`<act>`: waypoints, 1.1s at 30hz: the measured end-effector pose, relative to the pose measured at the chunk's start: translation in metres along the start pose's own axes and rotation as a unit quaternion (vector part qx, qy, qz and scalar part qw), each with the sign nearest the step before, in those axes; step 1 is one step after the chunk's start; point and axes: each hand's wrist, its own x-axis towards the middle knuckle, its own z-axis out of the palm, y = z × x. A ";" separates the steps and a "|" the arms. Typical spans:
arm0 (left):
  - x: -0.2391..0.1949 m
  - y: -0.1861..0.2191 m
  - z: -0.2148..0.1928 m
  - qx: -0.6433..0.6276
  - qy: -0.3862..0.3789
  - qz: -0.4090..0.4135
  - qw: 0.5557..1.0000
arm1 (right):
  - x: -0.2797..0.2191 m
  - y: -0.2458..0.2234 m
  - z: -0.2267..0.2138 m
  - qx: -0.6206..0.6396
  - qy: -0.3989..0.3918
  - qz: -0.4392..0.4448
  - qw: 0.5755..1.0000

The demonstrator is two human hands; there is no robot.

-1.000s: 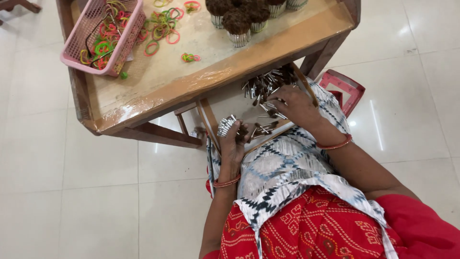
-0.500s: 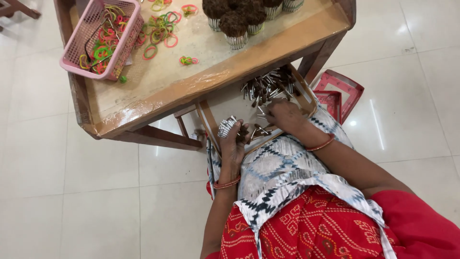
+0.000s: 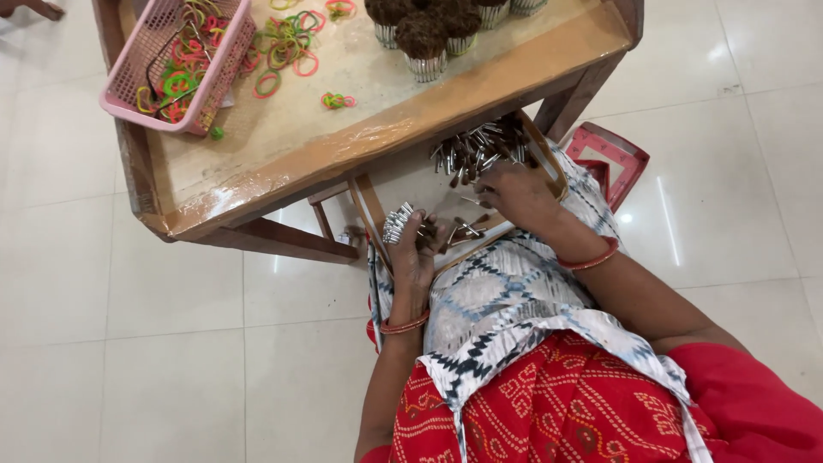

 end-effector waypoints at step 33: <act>0.002 -0.006 -0.003 0.053 0.008 0.040 0.998 | 0.003 -0.032 0.021 0.107 -0.048 -0.041 0.992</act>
